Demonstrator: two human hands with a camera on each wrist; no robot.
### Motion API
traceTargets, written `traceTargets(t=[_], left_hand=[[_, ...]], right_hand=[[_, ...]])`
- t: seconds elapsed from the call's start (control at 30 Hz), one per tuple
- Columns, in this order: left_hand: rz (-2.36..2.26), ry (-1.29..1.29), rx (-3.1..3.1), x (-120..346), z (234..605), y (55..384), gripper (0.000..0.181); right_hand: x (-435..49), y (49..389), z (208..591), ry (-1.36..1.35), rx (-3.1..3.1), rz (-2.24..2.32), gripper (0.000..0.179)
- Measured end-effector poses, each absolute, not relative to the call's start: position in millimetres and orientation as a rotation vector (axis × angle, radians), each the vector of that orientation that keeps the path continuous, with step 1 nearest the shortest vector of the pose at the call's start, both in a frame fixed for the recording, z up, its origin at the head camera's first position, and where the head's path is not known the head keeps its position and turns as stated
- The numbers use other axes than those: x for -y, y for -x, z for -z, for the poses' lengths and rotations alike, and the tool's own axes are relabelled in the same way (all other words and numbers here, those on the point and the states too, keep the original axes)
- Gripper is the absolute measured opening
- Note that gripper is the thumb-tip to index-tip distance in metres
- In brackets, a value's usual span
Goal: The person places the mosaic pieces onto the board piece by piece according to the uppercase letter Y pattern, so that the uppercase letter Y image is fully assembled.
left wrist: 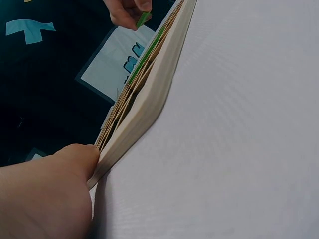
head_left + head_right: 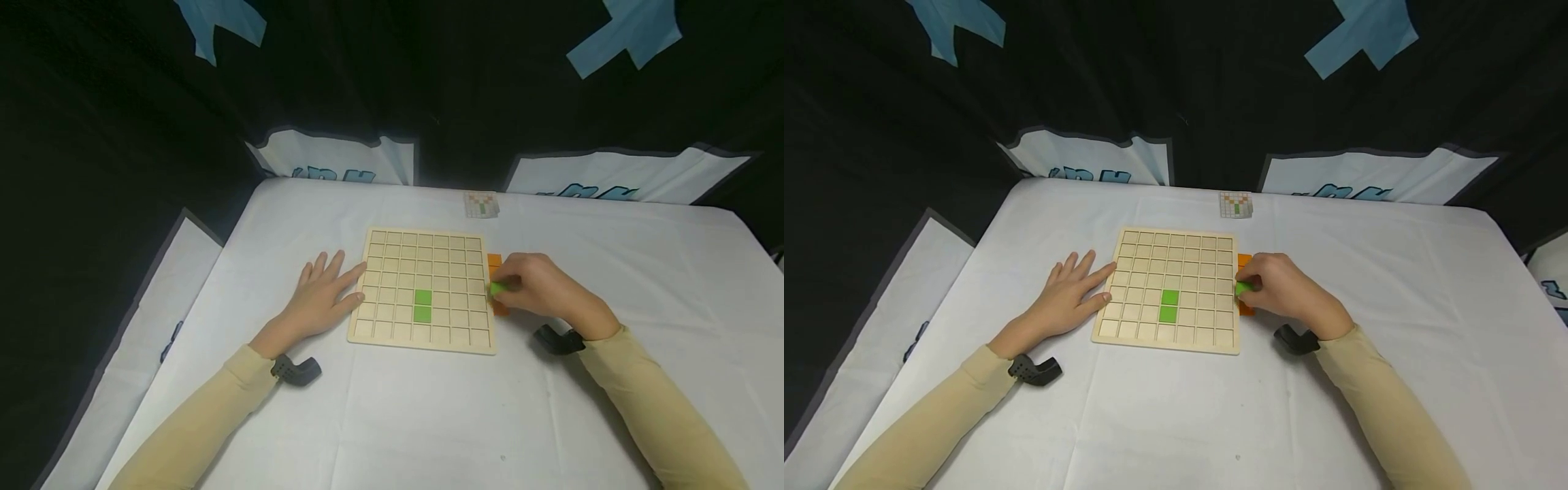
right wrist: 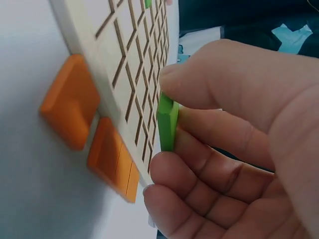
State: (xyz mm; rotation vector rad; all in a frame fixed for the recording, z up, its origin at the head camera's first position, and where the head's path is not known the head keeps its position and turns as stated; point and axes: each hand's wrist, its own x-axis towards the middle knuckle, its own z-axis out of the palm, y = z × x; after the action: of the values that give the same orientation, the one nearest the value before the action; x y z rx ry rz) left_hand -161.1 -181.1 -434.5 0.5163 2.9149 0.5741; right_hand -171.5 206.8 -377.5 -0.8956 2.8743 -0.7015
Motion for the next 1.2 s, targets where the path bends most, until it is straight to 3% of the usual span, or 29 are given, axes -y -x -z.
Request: traceTargets(t=[0.47, 1.03, 1.2], left_hand=[[-0.578, -0.512, -2.909, 180.4, 432.7, 159.7, 0.062], [-0.580, -0.529, -2.912, 181.5, 434.3, 161.9, 0.062], [-0.580, -0.530, -2.911, 181.0, 432.8, 161.2, 0.062]], right_hand=[[-174.6, 191.8, 379.0, 0.897, -2.845, 0.771, 0.022], [-130.9, 208.8, 382.7, 1.058, -2.739, 0.790, 0.005], [-118.4, 214.3, 382.9, 1.102, -2.711, 0.759, 0.034]])
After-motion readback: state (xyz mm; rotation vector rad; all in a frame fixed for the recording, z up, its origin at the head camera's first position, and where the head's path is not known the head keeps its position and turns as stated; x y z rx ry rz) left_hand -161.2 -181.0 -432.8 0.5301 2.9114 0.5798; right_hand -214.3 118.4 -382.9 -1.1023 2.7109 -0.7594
